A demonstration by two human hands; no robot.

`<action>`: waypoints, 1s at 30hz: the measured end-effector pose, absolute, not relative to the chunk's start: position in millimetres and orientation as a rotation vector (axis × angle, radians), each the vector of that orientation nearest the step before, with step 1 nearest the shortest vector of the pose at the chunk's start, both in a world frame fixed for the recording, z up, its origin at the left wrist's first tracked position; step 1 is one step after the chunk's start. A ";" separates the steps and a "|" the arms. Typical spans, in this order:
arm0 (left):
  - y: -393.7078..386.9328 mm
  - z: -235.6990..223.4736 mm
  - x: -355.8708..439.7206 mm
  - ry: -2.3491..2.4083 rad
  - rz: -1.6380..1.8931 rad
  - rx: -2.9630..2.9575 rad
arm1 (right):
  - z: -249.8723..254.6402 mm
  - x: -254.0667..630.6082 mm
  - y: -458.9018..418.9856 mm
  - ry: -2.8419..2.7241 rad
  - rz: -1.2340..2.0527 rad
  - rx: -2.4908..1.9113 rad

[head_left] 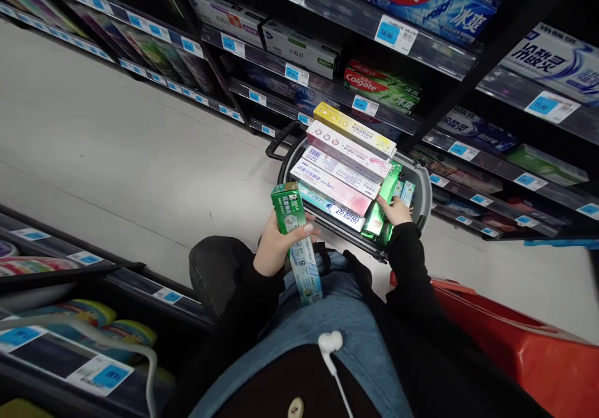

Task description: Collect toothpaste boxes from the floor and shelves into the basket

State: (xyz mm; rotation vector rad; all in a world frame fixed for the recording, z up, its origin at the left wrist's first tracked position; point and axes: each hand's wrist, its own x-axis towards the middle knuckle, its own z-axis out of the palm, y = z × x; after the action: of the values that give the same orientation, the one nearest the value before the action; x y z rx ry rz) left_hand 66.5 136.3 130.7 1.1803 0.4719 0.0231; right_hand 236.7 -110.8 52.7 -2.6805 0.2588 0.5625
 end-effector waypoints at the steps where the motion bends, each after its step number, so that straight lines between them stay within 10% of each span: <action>1: 136.3 130.5 66.6 0.473 0.021 1.180 | 53.6 237.5 -108.8 0.249 0.561 -2.695; 30: 214.7 71.7 118.9 0.498 -0.134 1.207 | 52.0 224.9 -99.5 0.305 0.420 -2.625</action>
State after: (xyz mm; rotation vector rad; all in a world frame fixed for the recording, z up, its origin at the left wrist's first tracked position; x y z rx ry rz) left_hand 118.9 214.7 71.7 1.2066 0.4983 -0.1341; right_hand 224.9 -99.5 52.0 -2.6252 0.3053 0.4197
